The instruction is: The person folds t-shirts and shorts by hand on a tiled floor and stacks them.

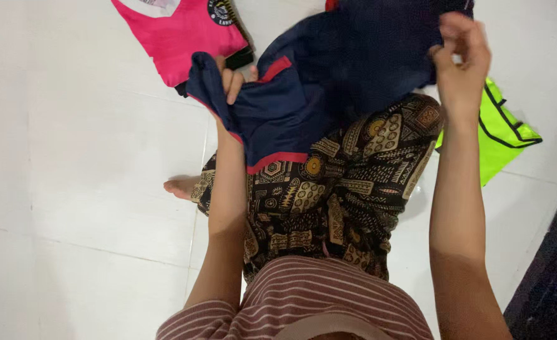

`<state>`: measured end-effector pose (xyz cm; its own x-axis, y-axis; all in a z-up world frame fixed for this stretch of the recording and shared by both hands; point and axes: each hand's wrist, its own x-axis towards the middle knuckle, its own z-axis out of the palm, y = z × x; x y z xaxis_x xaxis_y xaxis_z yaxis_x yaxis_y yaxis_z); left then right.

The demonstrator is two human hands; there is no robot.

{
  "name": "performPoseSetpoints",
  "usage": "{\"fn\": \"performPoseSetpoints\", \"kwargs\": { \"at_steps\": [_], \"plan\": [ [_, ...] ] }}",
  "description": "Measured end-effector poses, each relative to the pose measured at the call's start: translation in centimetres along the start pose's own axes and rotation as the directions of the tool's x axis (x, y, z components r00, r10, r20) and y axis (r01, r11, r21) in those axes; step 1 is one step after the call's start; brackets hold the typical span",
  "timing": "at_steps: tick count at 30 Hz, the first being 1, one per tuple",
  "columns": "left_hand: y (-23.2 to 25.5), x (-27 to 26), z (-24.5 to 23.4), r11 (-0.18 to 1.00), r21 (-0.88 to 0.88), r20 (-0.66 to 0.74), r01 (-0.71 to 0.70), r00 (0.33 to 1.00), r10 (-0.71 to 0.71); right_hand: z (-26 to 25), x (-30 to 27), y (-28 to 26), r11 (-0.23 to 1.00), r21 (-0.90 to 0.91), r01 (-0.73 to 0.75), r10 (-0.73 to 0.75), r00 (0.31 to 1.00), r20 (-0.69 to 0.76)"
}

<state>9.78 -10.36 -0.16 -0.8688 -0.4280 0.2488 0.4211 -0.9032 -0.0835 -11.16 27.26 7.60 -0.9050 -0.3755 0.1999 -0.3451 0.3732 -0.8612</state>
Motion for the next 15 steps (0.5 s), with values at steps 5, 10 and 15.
{"fn": "performPoseSetpoints", "kwargs": {
  "at_steps": [5, 10, 15],
  "plan": [
    [2.2, -0.4, -2.3, 0.952, 0.305, -0.491, 0.02, 0.86, 0.14, 1.5, -2.1, 4.4, 0.974, -0.094, -0.208, 0.207, 0.978, -0.019],
    [6.4, -6.7, -11.1, 0.769, 0.498, -0.72, 0.4, 0.685, 0.11, 8.7, -5.3, 2.9, 0.901, -0.158, -0.405, 0.434, 0.849, 0.302],
    [6.0, -11.1, -9.2, 0.693, 0.483, -0.804, 0.536, 0.584, 0.108, 12.5, -4.0, 3.8, 0.579, -0.114, -0.807, 0.804, 0.542, 0.245]
  ]
}}
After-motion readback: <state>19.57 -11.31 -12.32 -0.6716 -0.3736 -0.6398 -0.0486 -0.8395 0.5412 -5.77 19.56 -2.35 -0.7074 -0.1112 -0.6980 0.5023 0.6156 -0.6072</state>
